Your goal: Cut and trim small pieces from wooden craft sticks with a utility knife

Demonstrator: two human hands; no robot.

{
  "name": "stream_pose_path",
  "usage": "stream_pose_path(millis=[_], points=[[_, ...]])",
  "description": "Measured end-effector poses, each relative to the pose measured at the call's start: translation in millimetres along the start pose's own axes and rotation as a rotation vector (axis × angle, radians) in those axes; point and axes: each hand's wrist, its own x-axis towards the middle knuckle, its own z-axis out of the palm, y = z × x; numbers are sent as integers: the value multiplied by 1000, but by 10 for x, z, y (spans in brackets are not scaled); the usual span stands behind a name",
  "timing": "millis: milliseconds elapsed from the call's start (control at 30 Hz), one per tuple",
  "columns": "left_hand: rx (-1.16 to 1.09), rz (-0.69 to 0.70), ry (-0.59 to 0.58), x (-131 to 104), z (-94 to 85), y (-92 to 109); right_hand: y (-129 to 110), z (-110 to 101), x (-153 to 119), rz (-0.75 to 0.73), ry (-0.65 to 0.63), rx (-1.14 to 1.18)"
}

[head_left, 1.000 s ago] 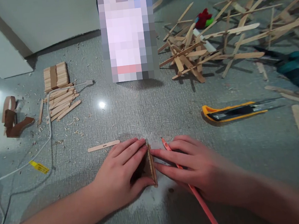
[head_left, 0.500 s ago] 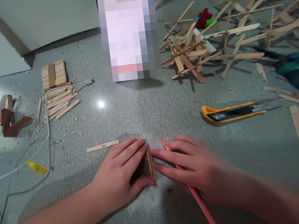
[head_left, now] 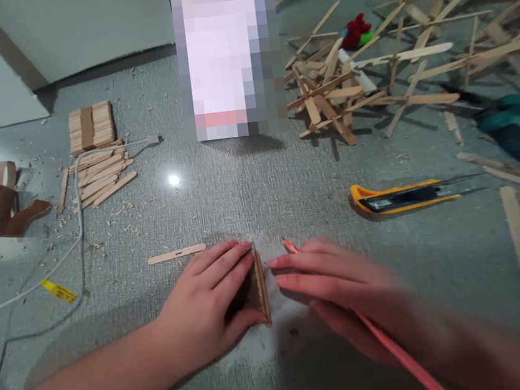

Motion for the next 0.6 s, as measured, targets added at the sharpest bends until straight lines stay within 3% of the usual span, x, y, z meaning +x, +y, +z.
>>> stream_pose_path(millis=[267, 600], points=[[9, -5, -15, 3, -9, -6, -158, 14, -30, 318, 112, 266], [16, -3, -19, 18, -10, 2, -156, 144, 12, 296, 197, 217]])
